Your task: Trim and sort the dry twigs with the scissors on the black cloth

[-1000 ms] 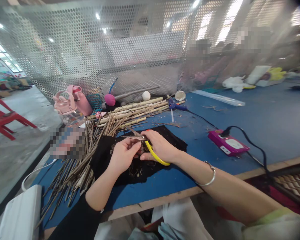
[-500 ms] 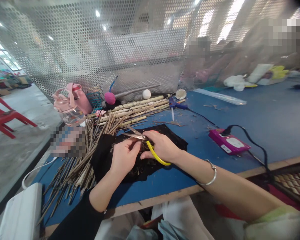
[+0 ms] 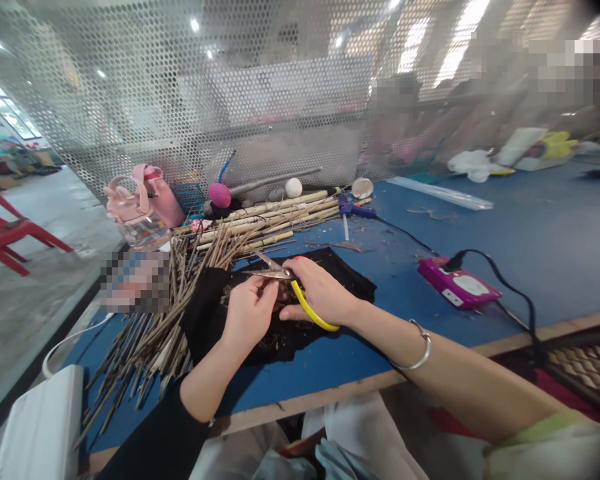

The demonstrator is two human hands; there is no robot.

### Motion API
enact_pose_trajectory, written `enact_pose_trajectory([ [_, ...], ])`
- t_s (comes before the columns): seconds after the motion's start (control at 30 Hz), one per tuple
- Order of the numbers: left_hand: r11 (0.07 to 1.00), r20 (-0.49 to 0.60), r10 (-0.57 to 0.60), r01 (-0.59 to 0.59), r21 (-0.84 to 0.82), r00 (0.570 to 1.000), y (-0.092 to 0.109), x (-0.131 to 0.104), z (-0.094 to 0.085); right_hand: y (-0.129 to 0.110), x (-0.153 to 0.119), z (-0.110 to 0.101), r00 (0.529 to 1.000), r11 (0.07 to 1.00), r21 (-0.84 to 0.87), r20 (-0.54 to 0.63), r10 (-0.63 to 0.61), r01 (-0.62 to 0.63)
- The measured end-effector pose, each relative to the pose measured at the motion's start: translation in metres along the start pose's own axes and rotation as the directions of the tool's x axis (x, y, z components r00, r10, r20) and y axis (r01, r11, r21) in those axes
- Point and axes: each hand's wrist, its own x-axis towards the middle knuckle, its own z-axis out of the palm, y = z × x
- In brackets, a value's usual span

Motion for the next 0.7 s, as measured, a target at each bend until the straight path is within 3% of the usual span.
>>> enact_pose_trajectory([
  [0.1,1.0,0.012,-0.006,0.006,-0.011,1.0,0.0019,-0.0003,0.0007,0.001,0.0003,0.0004,1.0,1.0,-0.019,-0.003,0.001,-0.001],
  [0.37,0.985,-0.008,0.079,-0.076,0.152,0.997,0.004,-0.0014,0.0018,-0.0046,-0.0007,-0.0046,0.999,0.995,-0.086,-0.006,0.051,-0.051],
  [0.7,0.983,-0.019,0.054,-0.05,0.18,0.998,0.0036,-0.0006,0.0008,-0.0026,-0.0017,-0.0046,0.998,0.996,-0.059,-0.008,0.064,-0.065],
])
